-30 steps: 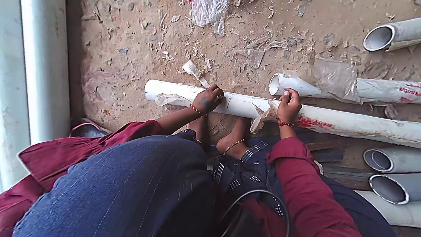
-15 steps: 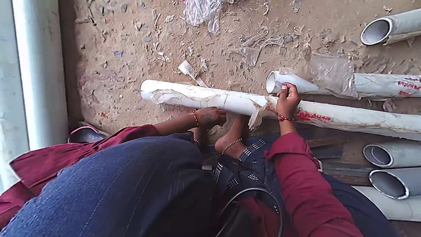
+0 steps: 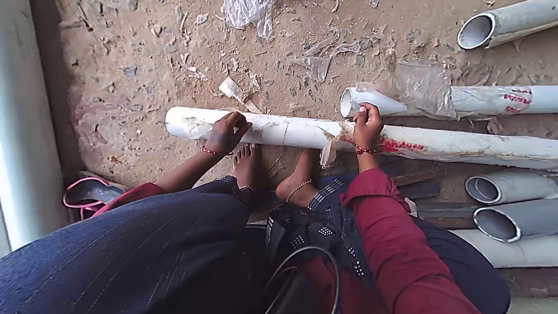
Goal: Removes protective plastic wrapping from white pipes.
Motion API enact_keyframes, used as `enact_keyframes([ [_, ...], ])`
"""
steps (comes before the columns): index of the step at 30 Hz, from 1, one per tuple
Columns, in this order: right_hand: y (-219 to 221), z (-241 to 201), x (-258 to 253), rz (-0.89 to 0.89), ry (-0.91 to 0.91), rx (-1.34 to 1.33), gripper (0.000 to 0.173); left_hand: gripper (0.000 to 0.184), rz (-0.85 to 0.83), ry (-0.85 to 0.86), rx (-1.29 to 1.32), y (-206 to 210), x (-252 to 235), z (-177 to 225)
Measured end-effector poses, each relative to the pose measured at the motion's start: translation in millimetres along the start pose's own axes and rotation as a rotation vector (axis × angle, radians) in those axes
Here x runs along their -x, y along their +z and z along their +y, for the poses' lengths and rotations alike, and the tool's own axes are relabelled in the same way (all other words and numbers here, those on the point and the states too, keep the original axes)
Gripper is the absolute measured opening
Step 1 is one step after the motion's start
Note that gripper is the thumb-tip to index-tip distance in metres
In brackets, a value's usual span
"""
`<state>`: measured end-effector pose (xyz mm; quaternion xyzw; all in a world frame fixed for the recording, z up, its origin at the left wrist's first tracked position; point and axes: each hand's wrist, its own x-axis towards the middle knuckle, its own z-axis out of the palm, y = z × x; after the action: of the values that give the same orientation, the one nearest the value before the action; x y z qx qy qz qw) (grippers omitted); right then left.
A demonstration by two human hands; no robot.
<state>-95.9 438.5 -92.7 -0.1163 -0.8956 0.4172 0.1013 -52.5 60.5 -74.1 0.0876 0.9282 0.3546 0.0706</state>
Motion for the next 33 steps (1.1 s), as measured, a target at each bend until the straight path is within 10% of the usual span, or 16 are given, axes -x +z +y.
enact_keyframes([
  [4, 2, 3, -2, 0.029, 0.038, -0.122, 0.029, 0.027, -0.015, 0.142, -0.132, 6, 6, -11],
  [8, 2, 6, -4, 0.062, 0.066, -0.257, 0.029, 0.077, -0.095, 0.243, -0.403, -1, 11, -32],
  [13, 5, 3, -2, -0.002, -0.081, -0.008, 0.034, 0.050, -0.164, 0.184, -0.459, -15, 18, -36],
  [17, 8, -37, 11, -0.208, -0.003, 0.304, 0.030, 0.037, 0.004, -0.331, -0.392, -14, 13, 119],
  [21, 28, -59, 26, -0.331, -0.029, 0.336, 0.026, 0.036, 0.041, -0.388, -0.311, -15, 16, 159],
  [23, 36, -60, 32, -0.371, -0.099, 0.400, 0.024, 0.039, 0.036, -0.430, -0.322, -2, 28, 133],
  [26, 41, -53, 41, -0.371, -0.191, 0.508, 0.025, 0.034, -0.025, 0.008, -0.341, -7, 59, 17],
  [28, 40, -50, 44, -0.342, -0.214, 0.519, 0.025, 0.030, -0.226, -0.116, -0.370, -32, 52, 13],
  [33, 29, -53, 51, -0.323, -0.211, 0.505, 0.036, 0.015, -0.124, 0.011, -0.413, -23, 59, -35],
])
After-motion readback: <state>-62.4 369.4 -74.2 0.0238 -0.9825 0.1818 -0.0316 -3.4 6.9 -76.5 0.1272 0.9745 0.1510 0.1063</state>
